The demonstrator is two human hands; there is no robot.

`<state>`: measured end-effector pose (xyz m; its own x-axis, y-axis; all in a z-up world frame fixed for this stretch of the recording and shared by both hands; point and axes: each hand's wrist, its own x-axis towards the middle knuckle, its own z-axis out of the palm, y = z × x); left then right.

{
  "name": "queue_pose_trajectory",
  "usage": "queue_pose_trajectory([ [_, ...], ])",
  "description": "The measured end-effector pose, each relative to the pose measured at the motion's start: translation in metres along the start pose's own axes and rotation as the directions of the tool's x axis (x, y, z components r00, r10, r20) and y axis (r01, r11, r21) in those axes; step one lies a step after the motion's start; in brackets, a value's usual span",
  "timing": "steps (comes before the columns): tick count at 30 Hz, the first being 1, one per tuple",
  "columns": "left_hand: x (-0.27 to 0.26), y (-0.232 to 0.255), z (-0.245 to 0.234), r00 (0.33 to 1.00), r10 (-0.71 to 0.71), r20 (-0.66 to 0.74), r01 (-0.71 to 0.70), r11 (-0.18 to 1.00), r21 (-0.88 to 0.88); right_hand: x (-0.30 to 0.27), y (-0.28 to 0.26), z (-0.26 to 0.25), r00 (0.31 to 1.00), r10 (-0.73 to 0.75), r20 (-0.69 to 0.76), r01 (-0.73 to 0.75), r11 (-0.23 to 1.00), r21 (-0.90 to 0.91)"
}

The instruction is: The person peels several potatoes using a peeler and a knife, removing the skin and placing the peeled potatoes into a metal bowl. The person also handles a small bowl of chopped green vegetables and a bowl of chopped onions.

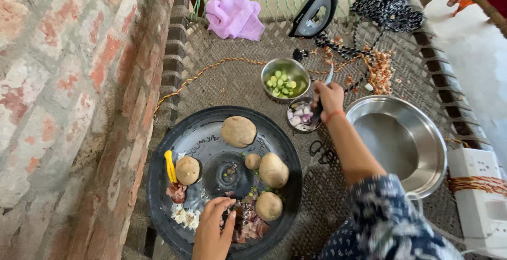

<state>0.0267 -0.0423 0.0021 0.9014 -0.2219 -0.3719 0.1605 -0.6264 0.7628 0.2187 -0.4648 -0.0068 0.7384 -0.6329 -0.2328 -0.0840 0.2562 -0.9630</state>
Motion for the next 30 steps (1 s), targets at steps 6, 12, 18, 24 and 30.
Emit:
queue_pose_trajectory([
  [6, -0.024, 0.004, 0.000, 0.951, 0.306, -0.054, -0.292, 0.939, 0.184, -0.131, 0.026, -0.067, 0.971, -0.196, 0.134, 0.229, 0.626, -0.745],
  [12, -0.055, 0.011, -0.011, 0.990, 0.136, -0.046, -0.120, 0.959, 0.255, -0.160, 0.084, -0.118, 0.954, -0.181, 0.239, 0.277, 0.232, -0.932],
  [18, -0.071, -0.010, -0.021, 0.973, 0.185, -0.140, -0.100, 0.878, 0.468, -0.143, 0.119, -0.134, 0.969, -0.143, 0.199, 0.231, 0.262, -0.937],
  [24, -0.075, -0.036, -0.020, 0.991, 0.100, -0.094, -0.007, 0.720, 0.694, -0.154, 0.127, -0.133, 0.975, -0.098, 0.202, 0.219, 0.221, -0.950],
  [30, -0.076, -0.029, -0.014, 0.984, 0.074, -0.164, 0.054, 0.749, 0.661, -0.165, 0.117, -0.124, 0.981, 0.024, 0.191, 0.177, 0.283, -0.943],
])
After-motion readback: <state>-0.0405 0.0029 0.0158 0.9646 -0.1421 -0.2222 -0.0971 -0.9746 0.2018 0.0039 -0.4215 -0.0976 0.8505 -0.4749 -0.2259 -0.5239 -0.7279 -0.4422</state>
